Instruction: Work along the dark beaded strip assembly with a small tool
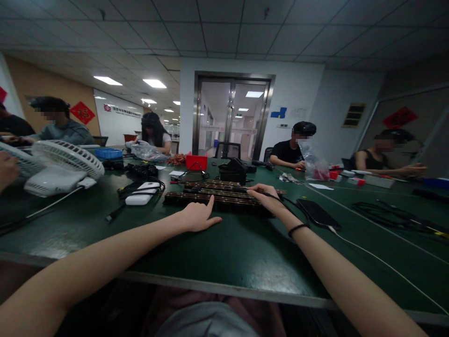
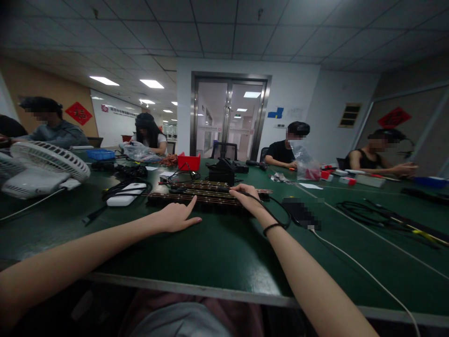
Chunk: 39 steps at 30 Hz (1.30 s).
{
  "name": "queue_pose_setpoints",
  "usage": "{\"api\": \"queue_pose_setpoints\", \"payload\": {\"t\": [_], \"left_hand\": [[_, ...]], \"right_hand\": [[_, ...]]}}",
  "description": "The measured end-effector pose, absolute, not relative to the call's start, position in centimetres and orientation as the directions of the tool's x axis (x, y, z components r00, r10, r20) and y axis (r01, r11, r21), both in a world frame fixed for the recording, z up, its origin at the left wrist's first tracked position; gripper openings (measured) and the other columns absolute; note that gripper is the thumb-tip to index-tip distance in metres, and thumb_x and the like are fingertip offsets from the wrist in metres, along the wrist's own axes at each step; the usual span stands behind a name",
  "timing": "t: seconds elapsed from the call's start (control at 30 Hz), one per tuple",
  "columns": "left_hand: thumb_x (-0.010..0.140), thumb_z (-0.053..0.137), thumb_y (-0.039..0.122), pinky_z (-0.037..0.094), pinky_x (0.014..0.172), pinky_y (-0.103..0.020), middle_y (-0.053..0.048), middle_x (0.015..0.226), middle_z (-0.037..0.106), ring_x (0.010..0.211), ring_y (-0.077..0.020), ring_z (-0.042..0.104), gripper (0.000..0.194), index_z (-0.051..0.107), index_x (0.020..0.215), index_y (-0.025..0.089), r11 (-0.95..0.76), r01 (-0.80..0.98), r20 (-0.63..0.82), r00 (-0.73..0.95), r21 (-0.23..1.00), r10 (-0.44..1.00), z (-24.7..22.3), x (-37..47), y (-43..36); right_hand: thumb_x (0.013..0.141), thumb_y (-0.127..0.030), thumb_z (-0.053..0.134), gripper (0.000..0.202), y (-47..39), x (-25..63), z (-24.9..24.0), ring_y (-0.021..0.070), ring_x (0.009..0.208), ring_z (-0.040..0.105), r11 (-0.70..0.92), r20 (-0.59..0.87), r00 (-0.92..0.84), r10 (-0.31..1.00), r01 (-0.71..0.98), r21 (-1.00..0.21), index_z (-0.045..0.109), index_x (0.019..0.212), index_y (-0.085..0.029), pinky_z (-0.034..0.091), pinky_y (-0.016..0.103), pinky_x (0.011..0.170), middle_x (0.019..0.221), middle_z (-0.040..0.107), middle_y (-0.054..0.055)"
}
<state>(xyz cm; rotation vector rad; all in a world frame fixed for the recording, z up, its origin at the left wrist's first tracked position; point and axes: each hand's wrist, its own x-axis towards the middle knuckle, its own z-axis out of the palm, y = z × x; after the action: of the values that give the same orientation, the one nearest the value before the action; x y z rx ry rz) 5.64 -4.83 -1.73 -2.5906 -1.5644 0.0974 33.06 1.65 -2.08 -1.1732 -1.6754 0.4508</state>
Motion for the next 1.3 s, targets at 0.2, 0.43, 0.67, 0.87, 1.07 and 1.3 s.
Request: {"api": "queue_pose_setpoints", "payload": {"t": [0.2, 0.43, 0.67, 0.87, 1.07, 1.3], "left_hand": [[0.102, 0.029, 0.065, 0.053, 0.085, -0.044, -0.025, 0.110, 0.074, 0.105, -0.0391, 0.071, 0.091, 0.011, 0.161, -0.001, -0.465, 0.876, 0.015, 0.471, -0.128, 0.882, -1.91, 5.60, -4.67], [0.102, 0.030, 0.064, 0.052, 0.086, -0.044, -0.026, 0.114, 0.073, 0.107, -0.0390, 0.070, 0.089, 0.012, 0.161, 0.000, -0.457, 0.881, 0.000, 0.461, -0.122, 0.887, -1.58, 5.73, -5.00], [0.102, 0.030, 0.063, 0.052, 0.087, -0.044, -0.026, 0.116, 0.072, 0.108, -0.0389, 0.070, 0.089, 0.012, 0.161, -0.001, -0.468, 0.875, 0.002, 0.472, -0.126, 0.882, -1.68, 5.60, -4.87], [0.102, 0.030, 0.065, 0.053, 0.085, -0.042, -0.026, 0.111, 0.073, 0.105, -0.0377, 0.071, 0.089, 0.013, 0.161, 0.000, -0.477, 0.870, -0.003, 0.481, -0.123, 0.877, -1.71, 5.56, -4.76], [0.102, 0.030, 0.065, 0.052, 0.085, -0.042, -0.026, 0.109, 0.074, 0.104, -0.0373, 0.072, 0.089, 0.014, 0.161, 0.000, -0.490, 0.864, 0.003, 0.494, -0.114, 0.870, -1.89, 5.51, -4.62], [0.102, 0.030, 0.065, 0.052, 0.085, -0.042, -0.026, 0.112, 0.073, 0.105, -0.0374, 0.071, 0.089, 0.014, 0.161, 0.001, -0.486, 0.869, -0.002, 0.488, -0.099, 0.873, -1.64, 5.51, -4.79]], "right_hand": [[0.070, -0.045, 0.073, 0.026, 1.32, 32.94, -1.90, 0.0240, 0.079, 0.071, 0.458, 0.503, -0.043, 0.863, 0.486, -0.745, 0.077, 0.077, -0.020, 0.053, 0.036, 0.076, 0.083, 0.078, 0.007], [0.068, -0.047, 0.074, 0.028, 1.38, 32.91, -1.94, 0.0240, 0.078, 0.070, 0.467, 0.514, -0.042, 0.857, 0.485, -0.739, 0.076, 0.076, -0.020, 0.053, 0.036, 0.076, 0.081, 0.078, 0.006], [0.069, -0.047, 0.074, 0.029, 1.46, 33.09, -2.07, 0.0229, 0.077, 0.070, 0.450, 0.495, -0.040, 0.868, 0.483, -0.751, 0.077, 0.078, -0.019, 0.053, 0.035, 0.074, 0.082, 0.078, 0.007], [0.070, -0.047, 0.074, 0.027, 1.27, 33.05, -2.12, 0.0235, 0.077, 0.071, 0.418, 0.463, -0.021, 0.886, 0.469, -0.778, 0.075, 0.077, -0.021, 0.054, 0.035, 0.073, 0.081, 0.078, 0.006], [0.068, -0.049, 0.075, 0.029, 1.09, 32.80, -2.03, 0.0252, 0.083, 0.073, 0.418, 0.446, -0.045, 0.894, 0.445, -0.792, 0.073, 0.076, -0.021, 0.056, 0.037, 0.079, 0.089, 0.080, 0.007], [0.067, -0.051, 0.077, 0.031, 1.19, 32.61, -2.14, 0.0262, 0.083, 0.074, 0.423, 0.455, -0.039, 0.890, 0.447, -0.788, 0.073, 0.075, -0.021, 0.056, 0.038, 0.078, 0.086, 0.080, 0.007]]}}
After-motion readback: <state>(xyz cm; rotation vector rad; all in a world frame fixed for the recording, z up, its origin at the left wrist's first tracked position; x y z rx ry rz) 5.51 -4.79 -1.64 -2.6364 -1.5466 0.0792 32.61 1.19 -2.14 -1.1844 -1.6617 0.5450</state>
